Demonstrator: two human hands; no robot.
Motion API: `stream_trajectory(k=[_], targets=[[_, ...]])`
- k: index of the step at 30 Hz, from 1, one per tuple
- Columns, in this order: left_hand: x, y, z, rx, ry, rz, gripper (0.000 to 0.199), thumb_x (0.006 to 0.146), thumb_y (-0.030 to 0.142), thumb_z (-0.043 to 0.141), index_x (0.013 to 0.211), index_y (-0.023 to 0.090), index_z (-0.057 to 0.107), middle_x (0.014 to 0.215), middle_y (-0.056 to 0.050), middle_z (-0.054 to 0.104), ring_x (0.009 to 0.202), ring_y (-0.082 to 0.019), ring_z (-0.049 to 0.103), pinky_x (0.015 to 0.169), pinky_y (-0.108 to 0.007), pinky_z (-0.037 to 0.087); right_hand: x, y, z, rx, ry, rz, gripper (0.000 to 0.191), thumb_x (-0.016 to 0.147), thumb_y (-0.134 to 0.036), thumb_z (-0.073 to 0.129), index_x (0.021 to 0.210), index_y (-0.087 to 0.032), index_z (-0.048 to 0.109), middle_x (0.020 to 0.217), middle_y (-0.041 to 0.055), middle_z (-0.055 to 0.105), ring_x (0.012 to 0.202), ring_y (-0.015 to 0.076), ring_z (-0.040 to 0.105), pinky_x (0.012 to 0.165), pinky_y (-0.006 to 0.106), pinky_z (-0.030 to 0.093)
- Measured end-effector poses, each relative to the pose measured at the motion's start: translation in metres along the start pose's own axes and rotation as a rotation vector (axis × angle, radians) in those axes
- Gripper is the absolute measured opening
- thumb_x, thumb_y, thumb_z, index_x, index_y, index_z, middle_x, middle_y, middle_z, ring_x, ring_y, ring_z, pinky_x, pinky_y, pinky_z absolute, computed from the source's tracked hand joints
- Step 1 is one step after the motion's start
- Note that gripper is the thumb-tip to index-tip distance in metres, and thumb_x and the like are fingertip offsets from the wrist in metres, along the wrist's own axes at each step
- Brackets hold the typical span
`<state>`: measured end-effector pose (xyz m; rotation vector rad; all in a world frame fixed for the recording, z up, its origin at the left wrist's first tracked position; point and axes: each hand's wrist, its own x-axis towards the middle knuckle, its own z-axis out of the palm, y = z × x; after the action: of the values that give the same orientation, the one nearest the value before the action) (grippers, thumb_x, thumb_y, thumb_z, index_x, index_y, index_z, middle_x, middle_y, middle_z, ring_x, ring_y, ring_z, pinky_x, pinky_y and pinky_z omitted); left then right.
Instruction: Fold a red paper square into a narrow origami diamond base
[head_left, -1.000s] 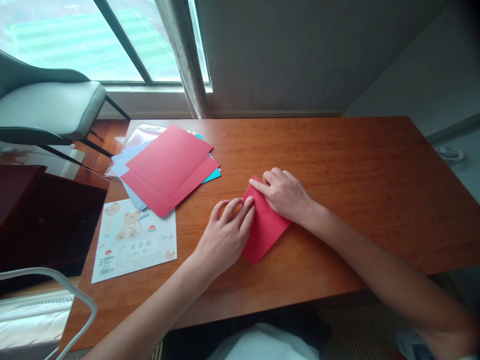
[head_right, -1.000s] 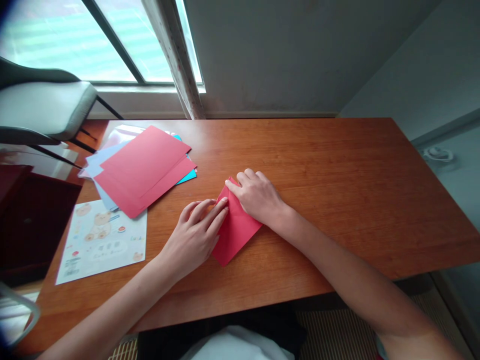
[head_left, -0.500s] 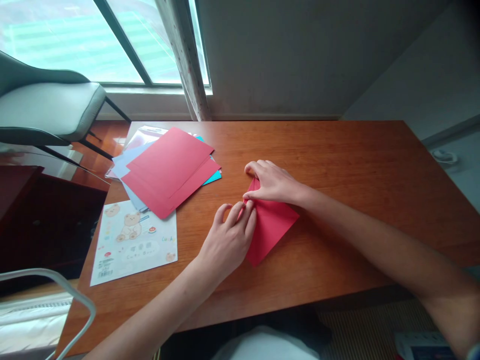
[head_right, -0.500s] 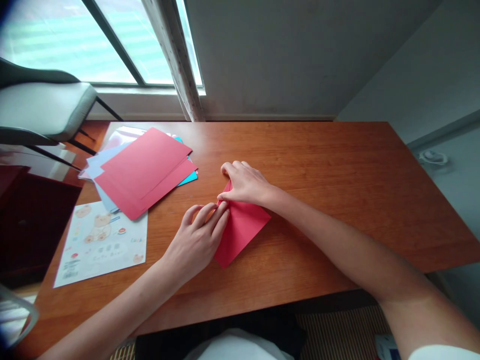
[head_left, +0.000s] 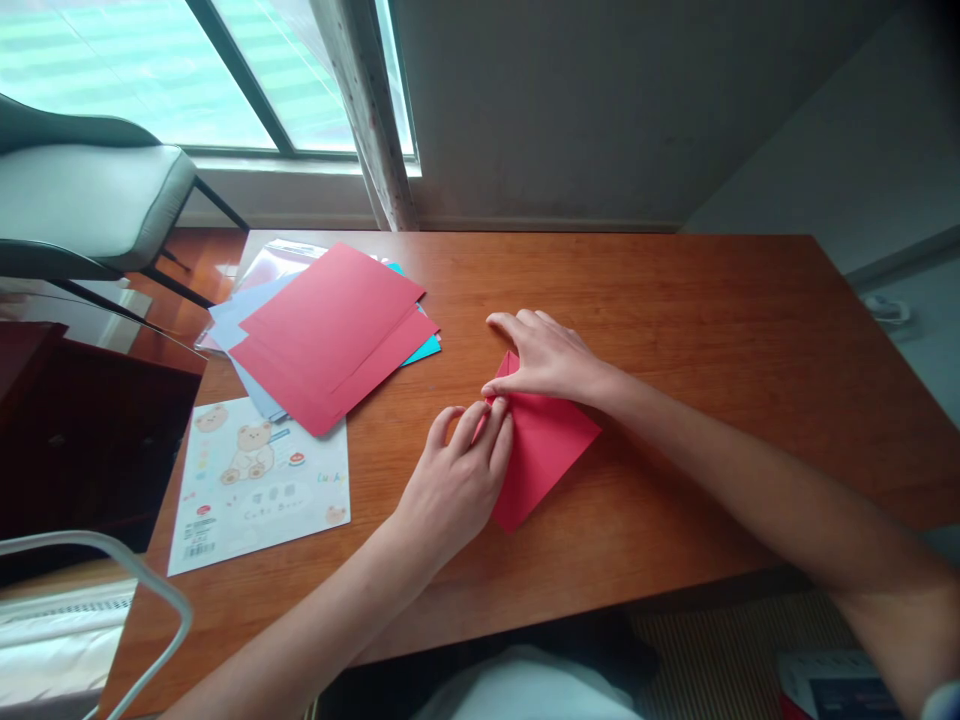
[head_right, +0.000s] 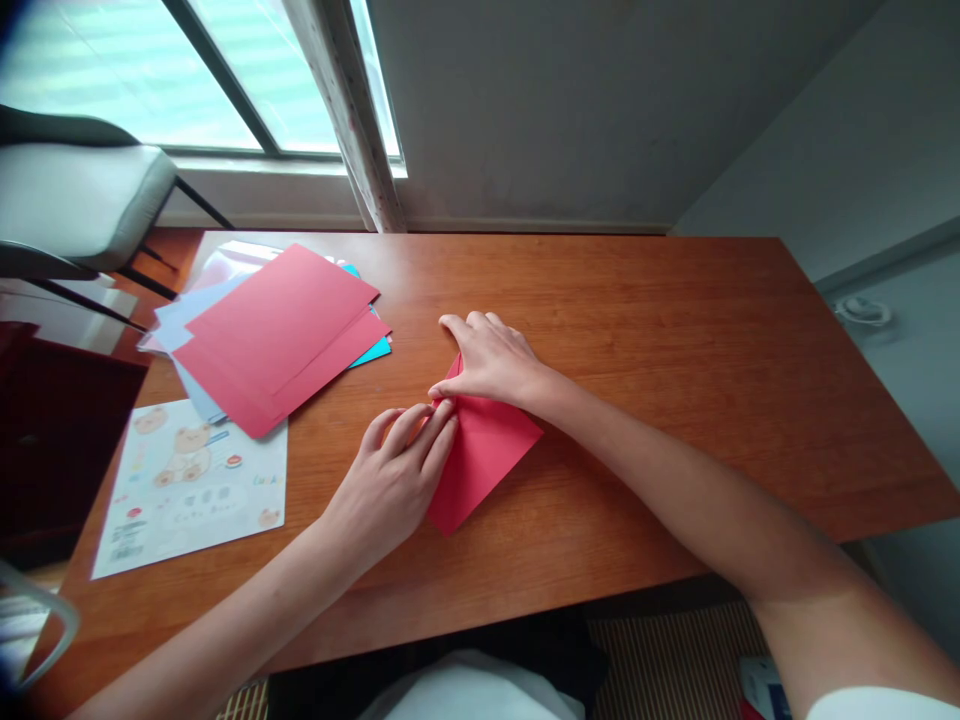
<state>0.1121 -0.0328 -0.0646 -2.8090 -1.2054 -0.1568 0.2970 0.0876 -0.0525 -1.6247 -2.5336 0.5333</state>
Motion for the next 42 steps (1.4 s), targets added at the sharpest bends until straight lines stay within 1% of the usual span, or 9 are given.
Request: stream_trajectory(k=[9,18,21,23,26,29,32,38,42], targets=[[0.000,-0.002,0.000,-0.016,-0.008,0.004,0.047,0.097,0.014,0.041,0.141,0.006,0.054,0.154,-0.015,0.048,0.129,-0.031,0.049,0.110,-0.050,0.035,0.020,0.025,-0.007,0.104,0.017,0.049,0.068,0.074,-0.043,0.080,0.133,-0.020,0.055,0.093,0.0019,0.068,0.079,0.0180,0.060,0.066,0.028,0.038],[-0.001,-0.001,0.002,-0.040,0.017,-0.013,0.048,0.095,0.013,0.043,0.141,0.006,0.054,0.154,-0.014,0.048,0.129,-0.031,0.048,0.110,-0.049,0.034,0.027,0.038,-0.007,0.271,0.029,0.004,0.056,0.080,-0.026,0.074,0.133,-0.016,0.059,0.081,-0.0019,0.066,0.070,0.0134,0.057,0.068,0.026,0.041],[-0.002,-0.002,0.004,-0.067,0.016,-0.028,0.049,0.094,0.013,0.045,0.141,0.006,0.054,0.155,-0.013,0.047,0.129,-0.032,0.048,0.110,-0.049,0.035,0.016,0.041,-0.007,0.317,0.119,0.045,0.039,0.085,-0.018,0.064,0.124,-0.014,0.066,0.088,0.0024,0.071,0.077,0.0152,0.062,0.076,0.028,0.045],[-0.002,-0.003,0.005,-0.086,0.008,-0.031,0.050,0.093,0.014,0.046,0.142,0.006,0.053,0.156,-0.013,0.046,0.129,-0.032,0.048,0.110,-0.049,0.035,-0.001,0.038,-0.006,0.321,0.220,0.047,0.021,0.090,-0.021,0.058,0.103,-0.015,0.073,0.099,0.0074,0.074,0.091,0.0185,0.066,0.086,0.032,0.047],[-0.003,-0.004,0.006,-0.107,0.012,-0.024,0.051,0.093,0.015,0.046,0.143,0.007,0.052,0.156,-0.012,0.046,0.130,-0.033,0.047,0.110,-0.049,0.035,-0.034,0.025,-0.005,0.450,0.179,0.059,0.031,0.098,-0.031,0.049,0.089,-0.018,0.075,0.094,0.0068,0.077,0.091,0.0205,0.070,0.086,0.034,0.051],[-0.002,-0.004,0.006,-0.114,0.013,-0.022,0.050,0.094,0.015,0.046,0.142,0.007,0.053,0.156,-0.012,0.046,0.130,-0.033,0.047,0.110,-0.048,0.035,-0.063,0.004,-0.002,0.499,0.210,0.092,0.029,0.100,-0.035,0.049,0.106,-0.020,0.073,0.105,0.0058,0.077,0.094,0.0208,0.071,0.083,0.034,0.055],[-0.001,-0.004,0.005,-0.115,0.003,-0.027,0.049,0.094,0.016,0.047,0.142,0.007,0.052,0.155,-0.013,0.047,0.130,-0.032,0.047,0.109,-0.048,0.036,-0.079,-0.020,0.006,0.218,0.279,0.010,0.026,0.096,-0.025,0.054,0.116,-0.017,0.070,0.119,0.0116,0.073,0.108,0.0258,0.068,0.097,0.041,0.052],[-0.001,-0.006,0.005,-0.131,0.019,-0.019,0.037,0.095,0.018,0.049,0.128,0.012,0.064,0.154,-0.012,0.049,0.130,-0.032,0.048,0.109,-0.048,0.037,-0.086,-0.045,0.009,0.123,0.149,-0.036,0.038,0.098,-0.036,0.054,0.130,-0.018,0.061,0.132,0.0126,0.067,0.123,0.0275,0.061,0.104,0.045,0.049],[0.002,-0.009,0.002,-0.191,0.024,-0.039,0.044,0.095,0.017,0.048,0.138,0.015,0.056,0.152,-0.010,0.051,0.128,-0.031,0.048,0.108,-0.048,0.036,-0.092,-0.044,-0.001,0.207,0.031,-0.052,0.051,0.099,-0.049,0.050,0.140,-0.019,0.054,0.144,0.0118,0.059,0.137,0.0273,0.051,0.114,0.048,0.042]])
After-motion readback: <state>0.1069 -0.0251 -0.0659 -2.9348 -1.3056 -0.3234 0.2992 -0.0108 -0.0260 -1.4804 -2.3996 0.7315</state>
